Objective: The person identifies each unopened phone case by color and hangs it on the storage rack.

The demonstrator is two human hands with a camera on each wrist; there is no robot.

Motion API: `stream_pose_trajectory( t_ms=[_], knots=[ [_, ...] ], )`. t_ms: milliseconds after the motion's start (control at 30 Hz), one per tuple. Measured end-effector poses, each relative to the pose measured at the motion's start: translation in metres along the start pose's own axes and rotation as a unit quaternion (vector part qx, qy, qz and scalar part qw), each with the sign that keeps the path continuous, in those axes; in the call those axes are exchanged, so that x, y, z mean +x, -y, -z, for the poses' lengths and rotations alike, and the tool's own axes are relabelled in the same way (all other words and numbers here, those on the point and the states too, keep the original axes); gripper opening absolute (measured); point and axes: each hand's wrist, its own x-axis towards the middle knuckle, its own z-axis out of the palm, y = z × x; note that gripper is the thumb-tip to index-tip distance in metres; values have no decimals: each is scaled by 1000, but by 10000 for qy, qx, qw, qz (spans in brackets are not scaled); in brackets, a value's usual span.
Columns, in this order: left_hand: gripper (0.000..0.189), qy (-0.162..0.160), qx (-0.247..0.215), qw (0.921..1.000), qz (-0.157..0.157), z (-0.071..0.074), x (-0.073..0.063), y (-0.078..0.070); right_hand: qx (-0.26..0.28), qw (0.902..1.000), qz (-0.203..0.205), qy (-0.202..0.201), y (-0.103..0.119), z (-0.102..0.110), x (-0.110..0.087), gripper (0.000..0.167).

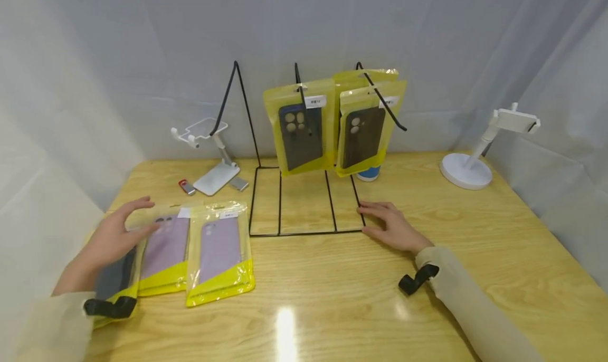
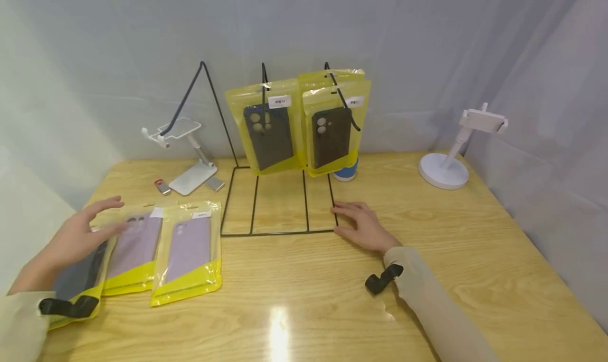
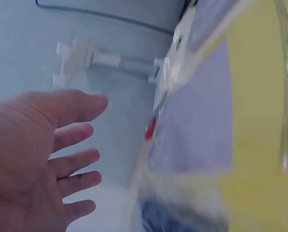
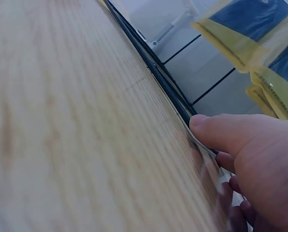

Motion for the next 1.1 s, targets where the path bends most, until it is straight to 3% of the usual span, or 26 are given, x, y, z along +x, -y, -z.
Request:
stream_pose_trajectory(
  t_ms=[100, 233, 333, 533, 733, 867, 967, 1100],
  knots=[
    [55, -92, 181, 9998, 81, 4, -6, 17, 68, 10000, -14, -33, 1, 1, 0, 50],
    [50, -268, 691, 9972, -117, 4, -12, 36, 142, 9999, -6, 20, 4, 1, 0, 51],
    [56, -81, 1086, 9940, 60, 8, -13, 45, 137, 9999, -11, 73, 4, 2, 0, 51],
    [82, 739, 1398, 9818, 1049, 16, -11, 52, 99, 9999, -60, 125, 0, 1, 0, 51],
    [97, 770, 1359, 9678, 1974, 19, -9, 44, -13, 9999, -55, 144, -2, 3, -2, 51],
    [108, 979, 1133, 9523, 2661, 24, -9, 43, -6, 9999, -30, 125, 0, 6, -1, 51],
    [112, 861, 1123, 9390, 3135, 25, -11, 45, -39, 9999, -13, 134, 0, 4, 0, 51],
    [107, 201, 1484, 9317, 3310, 24, -18, 48, 39, 9998, -1, 182, 0, 2, 0, 50]
  ],
)
